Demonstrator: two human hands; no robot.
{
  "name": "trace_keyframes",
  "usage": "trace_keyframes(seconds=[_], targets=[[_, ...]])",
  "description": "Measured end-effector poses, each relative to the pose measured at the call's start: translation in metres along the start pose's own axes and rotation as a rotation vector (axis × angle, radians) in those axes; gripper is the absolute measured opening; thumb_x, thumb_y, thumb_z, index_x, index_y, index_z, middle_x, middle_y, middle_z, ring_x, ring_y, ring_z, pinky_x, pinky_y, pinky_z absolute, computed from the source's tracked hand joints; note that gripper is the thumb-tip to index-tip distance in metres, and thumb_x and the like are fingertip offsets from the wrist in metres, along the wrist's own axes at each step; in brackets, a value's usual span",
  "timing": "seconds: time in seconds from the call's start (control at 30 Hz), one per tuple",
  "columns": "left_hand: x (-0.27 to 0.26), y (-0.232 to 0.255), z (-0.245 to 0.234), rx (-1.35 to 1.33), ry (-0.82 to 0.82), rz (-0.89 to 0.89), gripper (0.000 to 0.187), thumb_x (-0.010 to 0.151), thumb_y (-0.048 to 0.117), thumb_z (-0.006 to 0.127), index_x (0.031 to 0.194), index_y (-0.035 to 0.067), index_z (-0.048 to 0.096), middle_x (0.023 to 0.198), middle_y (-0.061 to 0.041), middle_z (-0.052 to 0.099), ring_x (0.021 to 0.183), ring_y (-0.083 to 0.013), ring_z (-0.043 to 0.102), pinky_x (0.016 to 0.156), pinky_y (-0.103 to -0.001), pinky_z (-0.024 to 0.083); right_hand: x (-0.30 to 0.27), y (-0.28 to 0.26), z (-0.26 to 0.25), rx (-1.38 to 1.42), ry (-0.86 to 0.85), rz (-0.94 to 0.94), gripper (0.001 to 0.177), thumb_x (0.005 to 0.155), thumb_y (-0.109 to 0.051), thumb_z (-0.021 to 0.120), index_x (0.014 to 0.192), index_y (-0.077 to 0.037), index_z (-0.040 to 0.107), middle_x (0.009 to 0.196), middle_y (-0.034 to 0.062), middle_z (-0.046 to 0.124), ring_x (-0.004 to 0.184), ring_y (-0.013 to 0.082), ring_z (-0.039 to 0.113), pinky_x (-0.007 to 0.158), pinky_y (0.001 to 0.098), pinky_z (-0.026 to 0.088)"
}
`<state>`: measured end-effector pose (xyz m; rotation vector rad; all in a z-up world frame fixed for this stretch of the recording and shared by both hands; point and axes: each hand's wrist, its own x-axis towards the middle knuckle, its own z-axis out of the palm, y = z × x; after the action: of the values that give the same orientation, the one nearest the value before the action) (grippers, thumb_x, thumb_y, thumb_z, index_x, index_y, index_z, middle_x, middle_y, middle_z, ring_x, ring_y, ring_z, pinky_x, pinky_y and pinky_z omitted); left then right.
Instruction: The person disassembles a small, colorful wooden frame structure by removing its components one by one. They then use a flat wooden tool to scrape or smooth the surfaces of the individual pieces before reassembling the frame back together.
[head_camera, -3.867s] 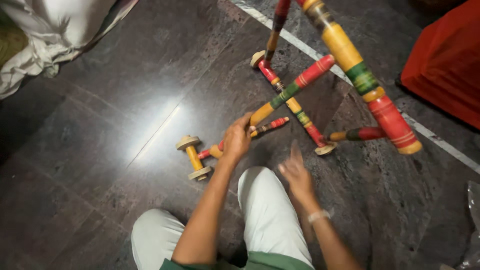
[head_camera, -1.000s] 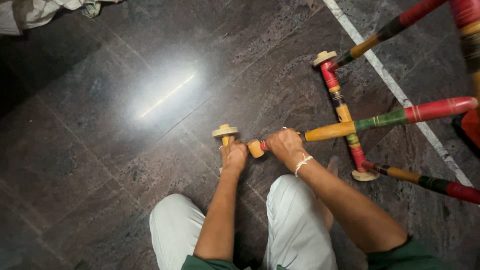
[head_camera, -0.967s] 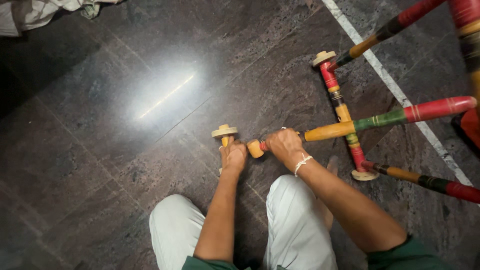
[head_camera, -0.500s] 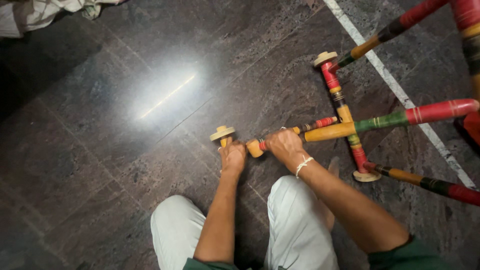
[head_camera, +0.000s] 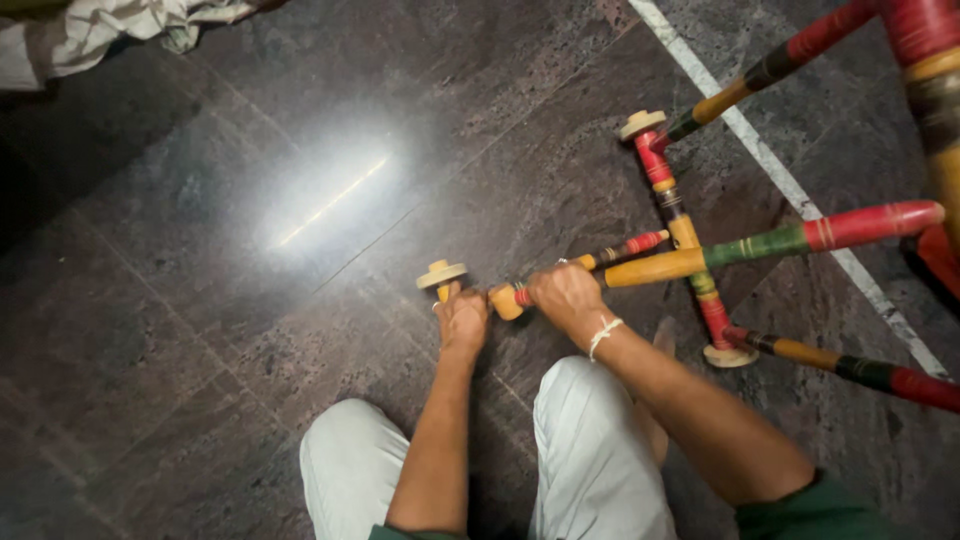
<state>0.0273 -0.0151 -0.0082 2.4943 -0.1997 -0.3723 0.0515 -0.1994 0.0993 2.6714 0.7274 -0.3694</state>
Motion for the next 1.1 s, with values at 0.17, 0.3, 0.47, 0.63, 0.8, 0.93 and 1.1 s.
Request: trace_keyframes(seconds=[0.17,0.3,0.47,0.63,0.8,0.93,1.1], targets=[[-0.001,-0.006,0.013,0.042,-0.013,-0.013,0.021,0.093,0.029,0.06,0.099,0.015,0.075,0.107,-0.003,0.073,0.124,-0.0284,0.055,0.083,-0.059,0.048,0.0,-0.003,0.001,-0.015,-0.036,-0.038,0.01,0.083,-0.014,0.066,0.081,-0.015,0.076,0.081,0.0054,0.076,0.076,0.0235,0.075,0.061,0.0379,0.058],[0.008,-0.006,0.015,0.077,0.044,0.024,0.023,0.096,0.035,0.062,0.1,0.016,0.074,0.105,-0.007,0.073,0.12,-0.0326,0.057,0.085,-0.058,0.048,0.006,0.004,0.004,0.01,-0.067,0.016,0.011,0.084,-0.015,0.066,0.083,-0.016,0.077,0.084,0.0064,0.077,0.077,0.023,0.076,0.061,0.0372,0.059],[0.004,-0.008,0.016,0.059,0.01,0.016,0.02,0.092,0.032,0.064,0.094,0.015,0.075,0.101,-0.006,0.074,0.115,-0.0322,0.061,0.08,-0.056,0.05,0.008,0.003,0.017,0.012,0.001,0.034,0.013,0.086,-0.017,0.065,0.083,-0.016,0.077,0.086,0.0064,0.077,0.079,0.0227,0.076,0.064,0.0373,0.059],[0.009,-0.02,0.034,0.08,0.092,0.042,0.018,0.088,0.029,0.067,0.09,0.014,0.076,0.099,-0.011,0.074,0.111,-0.0326,0.063,0.078,-0.054,0.053,-0.003,0.0,-0.002,-0.035,0.061,0.039,0.011,0.081,-0.018,0.066,0.083,-0.015,0.076,0.082,0.0077,0.077,0.074,0.0224,0.075,0.06,0.0371,0.058],[0.011,-0.042,0.027,0.172,-0.124,-0.086,0.023,0.103,0.031,0.062,0.101,0.013,0.076,0.112,-0.018,0.074,0.11,-0.0354,0.068,0.099,-0.049,0.054,-0.017,0.035,-0.054,0.033,0.006,0.021,0.009,0.078,-0.022,0.068,0.079,-0.016,0.075,0.075,0.008,0.075,0.066,0.0248,0.073,0.054,0.0424,0.056],[0.017,-0.021,-0.01,0.146,0.022,-0.009,0.03,0.086,0.041,0.07,0.096,0.014,0.078,0.119,-0.019,0.068,0.126,-0.0396,0.053,0.097,-0.055,0.047,-0.007,0.079,-0.096,0.046,0.124,0.065,0.007,0.077,-0.019,0.069,0.078,-0.016,0.075,0.075,0.0101,0.075,0.065,0.0263,0.073,0.054,0.0421,0.057],[0.001,-0.004,-0.03,0.153,-0.119,-0.083,0.027,0.087,0.033,0.069,0.109,0.016,0.073,0.121,-0.009,0.067,0.127,-0.0321,0.052,0.093,-0.054,0.05,-0.021,0.06,-0.086,0.037,0.129,0.039,0.009,0.078,-0.014,0.068,0.083,-0.012,0.075,0.076,0.009,0.075,0.066,0.0257,0.074,0.051,0.0409,0.058]])
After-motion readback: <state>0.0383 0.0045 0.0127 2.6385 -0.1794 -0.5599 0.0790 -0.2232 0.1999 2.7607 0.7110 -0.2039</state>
